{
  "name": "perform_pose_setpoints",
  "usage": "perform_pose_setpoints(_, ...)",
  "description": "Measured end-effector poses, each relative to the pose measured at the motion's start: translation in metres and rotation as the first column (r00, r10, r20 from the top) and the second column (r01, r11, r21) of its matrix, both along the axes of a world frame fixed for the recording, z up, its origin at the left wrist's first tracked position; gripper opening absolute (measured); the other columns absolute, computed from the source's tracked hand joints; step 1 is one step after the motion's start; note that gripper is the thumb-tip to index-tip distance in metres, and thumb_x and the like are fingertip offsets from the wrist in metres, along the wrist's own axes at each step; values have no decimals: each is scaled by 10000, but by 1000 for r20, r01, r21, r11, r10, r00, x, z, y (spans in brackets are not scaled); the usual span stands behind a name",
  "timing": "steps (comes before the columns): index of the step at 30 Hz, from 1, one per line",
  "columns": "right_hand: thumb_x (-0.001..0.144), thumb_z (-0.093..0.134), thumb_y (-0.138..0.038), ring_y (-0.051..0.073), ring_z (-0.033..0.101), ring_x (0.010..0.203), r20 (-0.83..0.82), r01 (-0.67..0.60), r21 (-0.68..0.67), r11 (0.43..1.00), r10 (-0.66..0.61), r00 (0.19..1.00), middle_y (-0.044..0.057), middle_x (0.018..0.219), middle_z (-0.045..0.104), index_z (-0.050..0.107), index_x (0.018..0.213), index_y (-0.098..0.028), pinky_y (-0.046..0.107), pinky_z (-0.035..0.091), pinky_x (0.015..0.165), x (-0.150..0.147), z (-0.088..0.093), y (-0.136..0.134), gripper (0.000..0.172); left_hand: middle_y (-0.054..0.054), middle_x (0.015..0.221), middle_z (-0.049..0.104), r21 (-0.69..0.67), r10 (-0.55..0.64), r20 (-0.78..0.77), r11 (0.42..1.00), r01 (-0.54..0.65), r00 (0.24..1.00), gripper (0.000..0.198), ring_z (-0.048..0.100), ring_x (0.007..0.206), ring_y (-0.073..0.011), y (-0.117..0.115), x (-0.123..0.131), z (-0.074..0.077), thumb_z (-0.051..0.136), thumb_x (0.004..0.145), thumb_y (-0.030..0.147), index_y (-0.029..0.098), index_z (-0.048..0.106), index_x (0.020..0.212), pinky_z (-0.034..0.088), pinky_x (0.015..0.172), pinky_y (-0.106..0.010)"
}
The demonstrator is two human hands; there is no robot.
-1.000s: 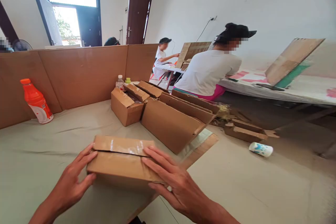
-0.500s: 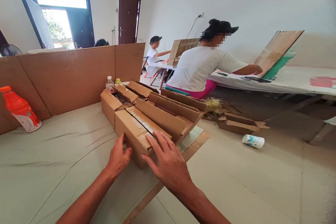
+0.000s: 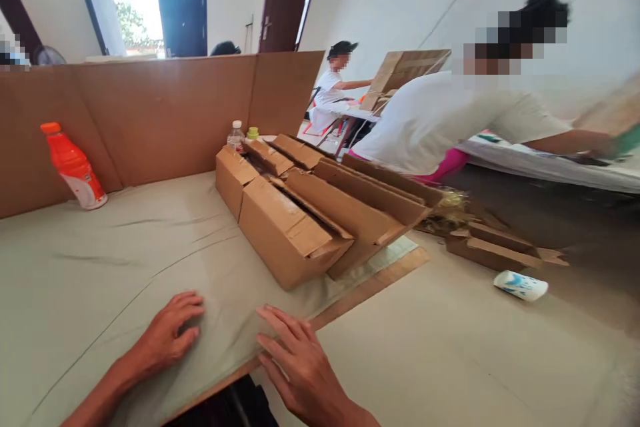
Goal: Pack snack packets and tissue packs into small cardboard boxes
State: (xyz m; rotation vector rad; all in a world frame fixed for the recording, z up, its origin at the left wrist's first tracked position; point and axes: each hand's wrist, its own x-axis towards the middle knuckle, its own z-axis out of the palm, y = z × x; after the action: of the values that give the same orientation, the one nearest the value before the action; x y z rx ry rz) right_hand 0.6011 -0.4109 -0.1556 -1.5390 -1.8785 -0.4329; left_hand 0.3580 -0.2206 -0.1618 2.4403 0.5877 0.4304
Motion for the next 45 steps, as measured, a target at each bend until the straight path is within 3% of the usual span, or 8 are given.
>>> perform_pose_setpoints(3, 930, 552, -164, 279, 603, 1235, -25, -90, -138, 986, 87, 996, 137, 1364, 665, 667, 1121, -195, 435, 473, 972, -27, -21, 18, 225, -88, 1403, 661, 93, 194, -15, 977, -192, 981, 362, 557, 1371, -287, -7, -63, 0, 531, 940, 317, 268, 703, 1255, 460, 1154, -536)
perform_pose_setpoints(7, 956, 527, -179, 278, 580, 1273, -29, -124, -213, 969, 120, 992, 133, 1391, 654, 651, 1262, -173, 451, 452, 1013, -51, -37, 37, 331, -104, 1388, 670, 242, 435, 14, 872, -425, 900, 363, 560, 1365, -319, -38, -139, 0, 502, 968, 376, 231, 710, 1229, 502, 1109, -563)
perform_pose_setpoints(11, 992, 481, -203, 277, 570, 1284, 3, -106, -199, 974, 109, 994, 125, 1403, 648, 657, 1271, -180, 447, 425, 1019, -58, -42, 38, 330, -116, 1308, 717, 343, 575, 80, 751, -564, 814, 369, 597, 1321, -339, -78, -179, -5, 493, 974, 417, 208, 725, 1170, 558, 1031, -560)
perform_pose_setpoints(15, 1001, 478, -215, 272, 592, 1248, 9, -87, -170, 982, 90, 996, 112, 1358, 681, 677, 1233, -176, 430, 420, 1005, -60, -42, 35, 307, -127, 1305, 716, 393, 648, 112, 667, -633, 753, 368, 613, 1297, -344, -97, -178, -10, 470, 974, 396, 205, 729, 1152, 512, 1065, -579)
perform_pose_setpoints(20, 999, 474, -225, 256, 611, 1221, -35, -39, -174, 984, 34, 999, 89, 1323, 705, 696, 1207, -200, 413, 418, 1004, -64, -43, 36, 305, -121, 1313, 712, 421, 691, 100, 623, -659, 716, 355, 604, 1308, -323, -98, -168, -11, 477, 960, 361, 202, 725, 1159, 473, 1103, -534)
perform_pose_setpoints(30, 999, 471, -244, 263, 573, 1270, -63, -27, -263, 965, 11, 998, 111, 1364, 678, 702, 1231, -193, 411, 386, 1041, -65, -39, 37, 331, -104, 1332, 653, 435, 705, 31, 629, -645, 709, 325, 588, 1282, -276, -94, -172, -7, 624, 977, 416, 180, 664, 1198, 443, 1114, -554)
perform_pose_setpoints(45, 1013, 456, -223, 247, 525, 1321, -62, -10, -326, 945, -11, 998, 110, 1430, 634, 677, 1261, -169, 386, 345, 1058, -67, -30, 36, 337, -98, 1307, 638, 434, 715, -14, 634, -640, 699, 324, 634, 1169, -256, -85, -171, 0, 645, 971, 376, 182, 637, 1231, 541, 1002, -502)
